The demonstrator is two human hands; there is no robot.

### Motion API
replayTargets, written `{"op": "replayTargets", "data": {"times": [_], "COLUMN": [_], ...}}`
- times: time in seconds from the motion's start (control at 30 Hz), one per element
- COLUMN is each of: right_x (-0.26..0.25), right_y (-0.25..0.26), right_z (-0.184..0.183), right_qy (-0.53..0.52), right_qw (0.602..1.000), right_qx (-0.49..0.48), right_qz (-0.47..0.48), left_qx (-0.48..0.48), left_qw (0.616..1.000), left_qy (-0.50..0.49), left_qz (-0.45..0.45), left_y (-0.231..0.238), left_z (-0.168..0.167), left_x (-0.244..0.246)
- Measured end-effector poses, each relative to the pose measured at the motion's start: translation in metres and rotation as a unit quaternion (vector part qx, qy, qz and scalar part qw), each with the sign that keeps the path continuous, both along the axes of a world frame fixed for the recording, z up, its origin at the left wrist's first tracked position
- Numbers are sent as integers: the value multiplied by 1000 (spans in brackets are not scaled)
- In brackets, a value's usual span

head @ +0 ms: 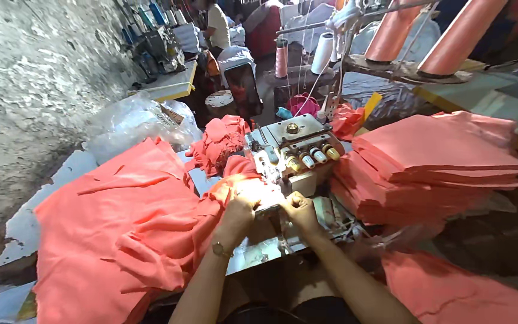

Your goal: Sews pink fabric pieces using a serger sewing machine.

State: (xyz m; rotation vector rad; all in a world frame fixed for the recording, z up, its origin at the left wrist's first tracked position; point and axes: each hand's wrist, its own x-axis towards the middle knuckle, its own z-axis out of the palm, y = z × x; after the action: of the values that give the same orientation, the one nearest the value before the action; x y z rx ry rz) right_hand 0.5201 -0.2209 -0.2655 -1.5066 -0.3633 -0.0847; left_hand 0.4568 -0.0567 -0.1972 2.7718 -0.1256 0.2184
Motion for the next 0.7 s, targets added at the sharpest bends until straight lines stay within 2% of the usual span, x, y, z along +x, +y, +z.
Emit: {"op": "replayTargets", "data": {"times": [0.1, 0.17, 0.27, 0.37, 0.43, 0.47, 0.53, 0.6, 0.67, 0.7], "right_x": [-14, -27, -42, -54, -52, -51, -46, -35, -16, -10], "right_y": [-5, -14, -21, -26, -24, -22, -23, -24, -27, -31], "right_z": [-3, -8, -10, 7, 16, 18, 21, 18, 8, 6], "right_qy": [-1, -52, -90, -17, 34, 43, 28, 15, -5, -23], "right_qw": [999, 994, 994, 992, 963, 947, 932, 959, 980, 982], "right_qx": [-39, -75, -47, -12, -44, -63, -122, -165, -183, -182], "right_qz": [-29, -56, -36, 128, 264, 312, 341, 228, 81, 47], "left_qx": [-9, -21, -19, 8, -2, -20, -79, -148, -174, -160], "left_qw": [999, 996, 986, 950, 937, 939, 960, 971, 983, 987], "left_qy": [23, 31, 74, 196, 234, 239, 217, 187, 64, 4], "left_qz": [47, 77, 148, 241, 260, 248, 157, 33, 2, 6], "left_y": [6, 8, 0, -35, -61, -73, -89, -91, -83, -76], "left_z": [7, 6, 6, 22, 26, 26, 19, 13, 3, 0], "left_x": [20, 26, 16, -13, -35, -47, -71, -81, -78, -70]}}
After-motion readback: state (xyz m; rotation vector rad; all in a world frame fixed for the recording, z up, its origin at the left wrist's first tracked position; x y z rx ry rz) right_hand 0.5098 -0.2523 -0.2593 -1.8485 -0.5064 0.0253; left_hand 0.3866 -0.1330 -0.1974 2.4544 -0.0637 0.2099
